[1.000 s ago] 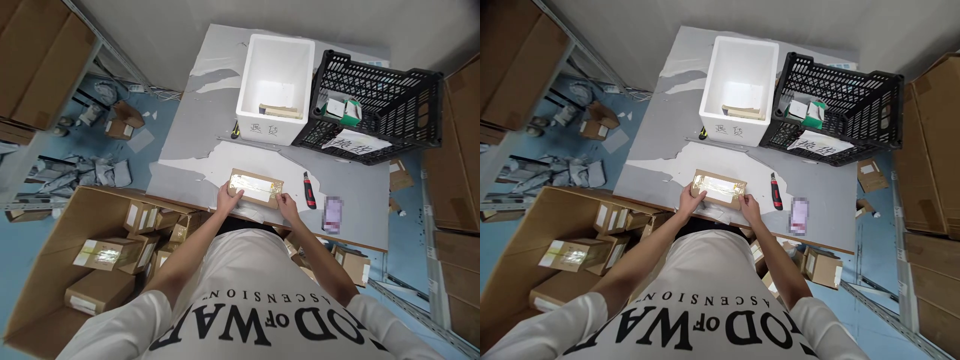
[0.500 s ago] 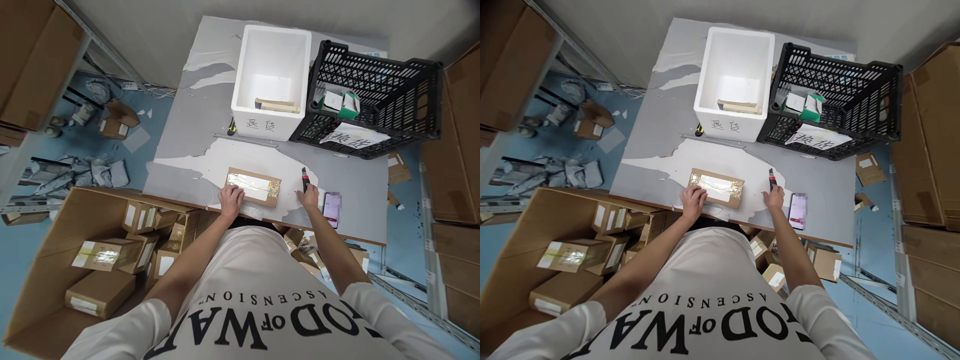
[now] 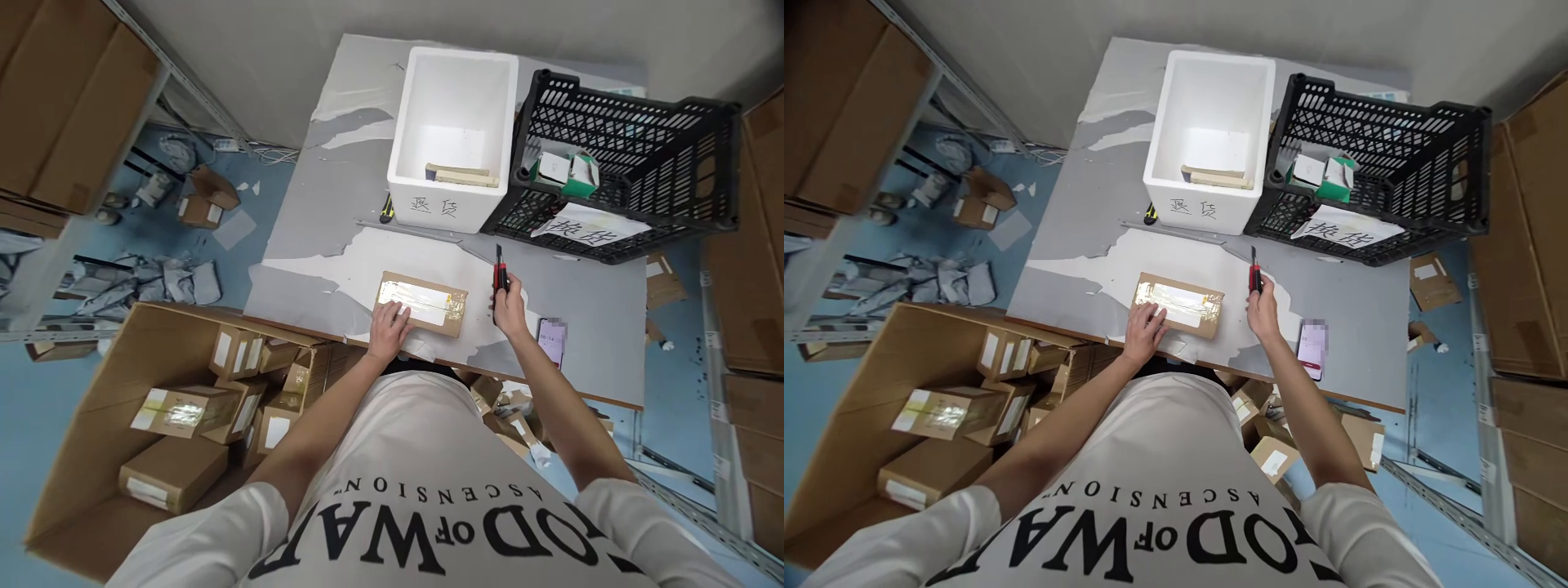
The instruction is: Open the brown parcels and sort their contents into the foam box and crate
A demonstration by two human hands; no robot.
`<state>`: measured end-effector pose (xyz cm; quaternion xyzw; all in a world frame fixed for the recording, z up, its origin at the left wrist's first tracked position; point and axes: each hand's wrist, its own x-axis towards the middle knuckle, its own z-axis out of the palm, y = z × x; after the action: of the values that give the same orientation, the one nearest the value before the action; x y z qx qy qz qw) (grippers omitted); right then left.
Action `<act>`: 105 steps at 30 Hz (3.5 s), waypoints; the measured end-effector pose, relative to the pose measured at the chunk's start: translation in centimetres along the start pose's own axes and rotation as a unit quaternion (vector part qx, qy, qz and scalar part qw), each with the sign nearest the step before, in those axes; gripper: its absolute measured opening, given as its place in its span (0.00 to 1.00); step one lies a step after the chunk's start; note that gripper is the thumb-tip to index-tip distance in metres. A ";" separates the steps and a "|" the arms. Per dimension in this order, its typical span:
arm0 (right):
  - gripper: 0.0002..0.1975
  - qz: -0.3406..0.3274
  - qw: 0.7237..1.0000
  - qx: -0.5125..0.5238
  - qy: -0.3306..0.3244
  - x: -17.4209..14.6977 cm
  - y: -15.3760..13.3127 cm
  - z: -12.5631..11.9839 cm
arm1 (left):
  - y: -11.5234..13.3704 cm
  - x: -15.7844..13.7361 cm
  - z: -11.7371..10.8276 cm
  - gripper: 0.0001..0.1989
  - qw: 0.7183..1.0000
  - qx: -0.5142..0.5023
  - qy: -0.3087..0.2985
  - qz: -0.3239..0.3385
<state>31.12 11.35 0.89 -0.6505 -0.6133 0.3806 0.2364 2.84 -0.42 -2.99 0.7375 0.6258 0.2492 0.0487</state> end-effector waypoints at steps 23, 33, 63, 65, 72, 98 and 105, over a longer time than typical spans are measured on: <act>0.32 -0.381 0.785 -0.331 -0.359 0.4 -12.2 4.8 | -0.7 0.3 1.3 0.17 0.996 -0.075 -0.005 -0.039; 0.33 -0.386 0.768 -0.370 -0.352 0.1 -12.8 4.9 | -0.8 0.3 1.4 0.16 0.997 -0.074 0.002 -0.030; 0.39 -0.242 0.754 -0.497 -0.355 -2.0 -10.4 -3.2 | -1.4 0.2 1.5 0.20 0.999 -0.051 0.002 -0.019; 0.41 -0.223 0.751 -0.507 -0.359 -2.4 -10.0 -4.4 | -1.4 0.2 1.5 0.20 0.999 -0.050 0.005 -0.021; 0.44 -0.194 0.775 -0.494 -0.342 -3.4 -8.0 -7.4 | -1.5 0.0 1.7 0.19 0.997 -0.066 0.005 -0.037; 0.31 0.152 0.853 0.498 0.036 -10.7 0.5 6.8 | -2.2 0.0 -1.6 0.33 0.912 -0.259 0.039 -0.315; 0.29 0.134 0.866 0.479 0.047 -9.5 1.1 6.1 | -1.4 1.0 -0.9 0.30 0.865 -0.352 0.032 -0.356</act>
<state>27.40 0.96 -1.67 -0.5505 -0.2503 0.6244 0.4944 1.31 0.57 -2.42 0.3905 0.7178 0.4420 0.3700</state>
